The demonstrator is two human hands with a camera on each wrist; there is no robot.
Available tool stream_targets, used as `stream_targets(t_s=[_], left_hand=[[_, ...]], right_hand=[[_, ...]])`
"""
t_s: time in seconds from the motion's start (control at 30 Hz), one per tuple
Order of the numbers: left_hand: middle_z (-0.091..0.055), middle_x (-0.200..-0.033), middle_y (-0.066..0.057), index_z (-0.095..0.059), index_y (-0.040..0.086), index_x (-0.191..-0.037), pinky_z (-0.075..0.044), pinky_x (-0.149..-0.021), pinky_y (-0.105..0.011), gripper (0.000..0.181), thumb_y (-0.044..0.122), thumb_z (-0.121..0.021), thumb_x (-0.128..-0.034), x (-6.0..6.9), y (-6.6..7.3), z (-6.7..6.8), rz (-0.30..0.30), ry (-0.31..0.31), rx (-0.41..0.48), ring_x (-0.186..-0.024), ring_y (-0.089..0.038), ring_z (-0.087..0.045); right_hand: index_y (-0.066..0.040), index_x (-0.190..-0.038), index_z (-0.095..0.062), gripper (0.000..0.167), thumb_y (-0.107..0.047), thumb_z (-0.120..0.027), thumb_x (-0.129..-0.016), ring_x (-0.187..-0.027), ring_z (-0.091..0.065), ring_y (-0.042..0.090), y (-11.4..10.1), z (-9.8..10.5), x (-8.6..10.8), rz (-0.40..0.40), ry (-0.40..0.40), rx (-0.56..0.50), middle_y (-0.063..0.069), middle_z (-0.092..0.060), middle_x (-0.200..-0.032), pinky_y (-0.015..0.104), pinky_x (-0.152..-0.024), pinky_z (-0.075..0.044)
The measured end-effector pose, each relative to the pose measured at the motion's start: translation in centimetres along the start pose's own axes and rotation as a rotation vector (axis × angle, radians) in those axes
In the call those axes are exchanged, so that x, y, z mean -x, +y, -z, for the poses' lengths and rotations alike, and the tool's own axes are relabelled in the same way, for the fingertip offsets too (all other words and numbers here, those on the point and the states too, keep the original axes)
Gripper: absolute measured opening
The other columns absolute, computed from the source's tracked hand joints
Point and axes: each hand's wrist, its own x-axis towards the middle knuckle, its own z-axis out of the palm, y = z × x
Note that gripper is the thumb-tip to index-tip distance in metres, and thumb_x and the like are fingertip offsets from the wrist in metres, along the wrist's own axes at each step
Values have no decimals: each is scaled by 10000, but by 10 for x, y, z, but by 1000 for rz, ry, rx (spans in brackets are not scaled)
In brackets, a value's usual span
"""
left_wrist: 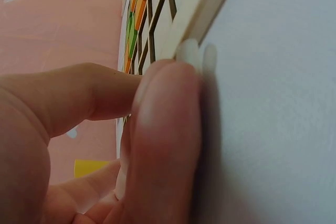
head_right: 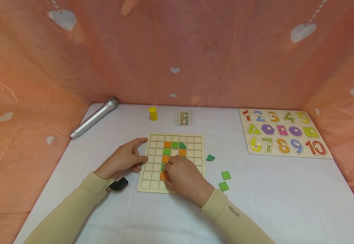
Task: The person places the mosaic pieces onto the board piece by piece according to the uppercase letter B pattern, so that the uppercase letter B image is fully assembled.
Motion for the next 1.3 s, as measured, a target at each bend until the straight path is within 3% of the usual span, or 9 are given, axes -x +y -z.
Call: stream_targets(t_s=[0.27,0.5,0.67,0.93,1.3], left_hand=[[-665,-775,-100,-407,202,-1662,-661,-615,-319,832,102,-794,-931,0,-2,0,-11,-9,58,-588,-173,-704],[-660,-785,-108,-407,206,-1663,-659,-620,-316,833,104,-795,-932,-1,-2,0,-9,1,58,-597,-177,-704],[-659,-794,-110,-411,215,-1661,-656,-623,-309,829,99,-791,-934,-2,-3,-2,-2,0,56,-602,-177,-703],[-660,-785,-113,-409,206,-1662,-651,-616,-306,833,91,-789,-930,0,-2,-2,-2,4,52,-596,-179,-697],[-667,-786,-116,-401,194,-1665,-649,-614,-301,835,96,-792,-934,0,0,-1,0,0,42,-599,-179,-694]], right_hand=[[-144,-917,-811,94,-129,-861,-838,-801,-577,124,0,3,1,0,1,-10,-53,-675,-877,281,-729,-564],[-140,-967,-810,118,-205,-865,-885,-880,-600,127,7,17,2,-108,-36,-54,-45,-670,-924,295,-765,-577],[-132,-990,-817,139,-223,-868,-899,-933,-625,134,19,25,10,-137,-30,-58,-40,-694,-963,294,-793,-593],[-140,-1025,-807,97,-193,-787,-945,-1023,-667,157,53,38,46,-221,-33,-61,-41,-722,-1027,407,-906,-632],[-127,-1053,-808,173,-161,-835,-885,-1078,-700,236,101,60,105,-350,-64,-7,-32,-723,-1057,519,-983,-613]])
